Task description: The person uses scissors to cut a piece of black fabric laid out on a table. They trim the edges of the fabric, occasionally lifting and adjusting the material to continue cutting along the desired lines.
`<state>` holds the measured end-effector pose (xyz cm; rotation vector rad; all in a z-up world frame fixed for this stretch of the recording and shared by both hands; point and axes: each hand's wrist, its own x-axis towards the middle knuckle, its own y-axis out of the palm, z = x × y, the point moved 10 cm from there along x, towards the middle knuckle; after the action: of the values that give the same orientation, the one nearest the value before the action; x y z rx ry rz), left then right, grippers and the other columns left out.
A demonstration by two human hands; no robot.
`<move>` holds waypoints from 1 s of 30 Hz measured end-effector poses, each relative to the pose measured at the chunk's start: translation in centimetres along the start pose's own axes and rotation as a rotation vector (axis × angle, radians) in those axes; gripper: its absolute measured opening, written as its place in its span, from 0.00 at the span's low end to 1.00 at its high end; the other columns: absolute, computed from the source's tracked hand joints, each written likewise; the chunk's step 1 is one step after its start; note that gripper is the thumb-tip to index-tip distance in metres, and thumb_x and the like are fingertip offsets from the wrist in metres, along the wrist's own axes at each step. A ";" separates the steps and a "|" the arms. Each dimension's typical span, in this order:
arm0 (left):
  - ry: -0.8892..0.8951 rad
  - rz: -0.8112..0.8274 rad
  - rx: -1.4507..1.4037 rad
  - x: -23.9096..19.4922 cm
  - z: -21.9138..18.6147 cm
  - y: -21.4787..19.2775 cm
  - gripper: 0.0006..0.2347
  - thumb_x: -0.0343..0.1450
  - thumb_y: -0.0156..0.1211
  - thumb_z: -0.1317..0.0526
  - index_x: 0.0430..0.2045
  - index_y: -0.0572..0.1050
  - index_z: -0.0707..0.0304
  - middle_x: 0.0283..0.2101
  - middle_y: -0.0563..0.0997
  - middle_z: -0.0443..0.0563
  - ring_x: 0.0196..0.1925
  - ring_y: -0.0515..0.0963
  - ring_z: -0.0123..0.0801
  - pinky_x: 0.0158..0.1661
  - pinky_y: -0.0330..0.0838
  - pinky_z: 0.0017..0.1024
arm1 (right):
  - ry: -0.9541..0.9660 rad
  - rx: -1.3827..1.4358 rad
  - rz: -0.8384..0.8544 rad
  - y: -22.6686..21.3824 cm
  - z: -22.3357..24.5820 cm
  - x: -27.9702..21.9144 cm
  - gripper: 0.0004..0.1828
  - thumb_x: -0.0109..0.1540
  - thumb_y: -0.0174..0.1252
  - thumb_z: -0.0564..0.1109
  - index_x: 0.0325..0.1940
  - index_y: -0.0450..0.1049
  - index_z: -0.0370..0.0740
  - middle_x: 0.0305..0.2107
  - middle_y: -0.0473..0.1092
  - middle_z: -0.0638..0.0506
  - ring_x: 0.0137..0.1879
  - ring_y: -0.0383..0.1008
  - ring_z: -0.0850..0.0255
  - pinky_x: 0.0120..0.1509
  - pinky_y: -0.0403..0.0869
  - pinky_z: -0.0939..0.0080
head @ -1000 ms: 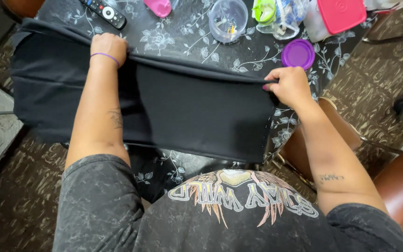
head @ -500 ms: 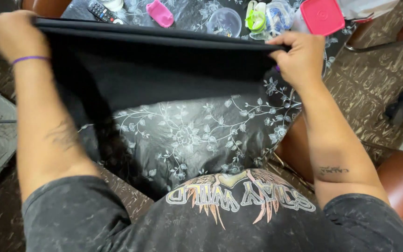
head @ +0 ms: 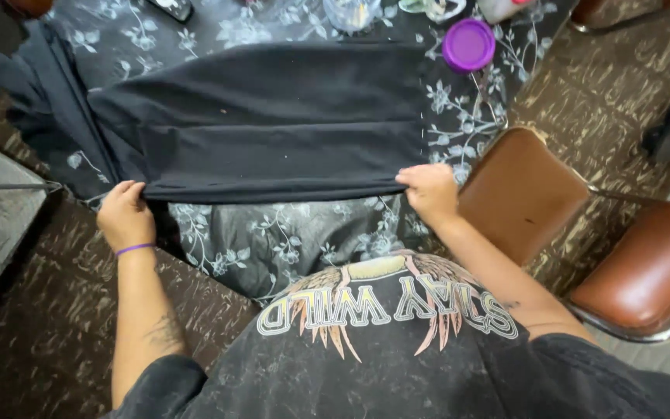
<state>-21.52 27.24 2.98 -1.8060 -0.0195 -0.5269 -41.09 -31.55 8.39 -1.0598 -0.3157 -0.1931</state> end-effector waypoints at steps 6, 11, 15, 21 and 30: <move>-0.155 0.165 0.345 -2.1 -2.7 2.5 0.09 0.78 0.64 0.63 0.45 0.89 0.44 0.59 0.87 0.44 0.69 0.77 0.49 0.64 0.68 0.54 | -0.140 -0.190 -0.022 3.4 0.5 -6.6 0.16 0.57 0.64 0.41 0.47 0.85 0.55 0.49 0.83 0.59 0.60 0.81 0.60 0.68 0.71 0.50; 0.054 -0.053 0.411 0.4 -18.3 0.9 0.06 0.74 0.74 0.61 0.43 0.88 0.47 0.61 0.86 0.52 0.70 0.73 0.56 0.62 0.62 0.62 | -0.212 -0.212 -0.076 1.5 1.4 -9.2 0.17 0.66 0.63 0.55 0.56 0.83 0.49 0.56 0.80 0.52 0.66 0.78 0.52 0.72 0.69 0.44; 0.329 0.031 0.061 0.4 -34.3 2.1 0.22 0.57 0.77 0.63 0.47 0.84 0.48 0.65 0.80 0.50 0.71 0.71 0.53 0.64 0.61 0.64 | -0.244 -0.240 -0.075 1.2 1.3 -12.5 0.23 0.66 0.64 0.58 0.61 0.81 0.45 0.60 0.78 0.49 0.70 0.75 0.48 0.76 0.67 0.41; 0.666 0.462 -0.267 -4.0 -50.9 7.8 0.45 0.60 0.77 0.37 0.71 0.70 0.60 0.77 0.67 0.61 0.81 0.60 0.53 0.75 0.48 0.61 | -0.069 -0.077 -0.135 -1.6 -3.1 -12.7 0.10 0.66 0.68 0.51 0.48 0.85 0.47 0.52 0.82 0.54 0.60 0.81 0.52 0.63 0.74 0.48; 0.780 0.708 -0.145 -8.3 -55.3 11.9 0.50 0.64 0.67 0.32 0.79 0.54 0.56 0.84 0.50 0.57 0.86 0.45 0.49 0.79 0.35 0.64 | 0.117 -0.314 -0.258 -6.0 -19.7 -2.3 0.20 0.64 0.69 0.46 0.59 0.81 0.41 0.56 0.78 0.45 0.56 0.76 0.45 0.60 0.75 0.45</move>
<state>-44.54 -25.01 0.41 -1.4965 1.1667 -0.6793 -41.89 -51.69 3.67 -1.3101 -0.3216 -0.5478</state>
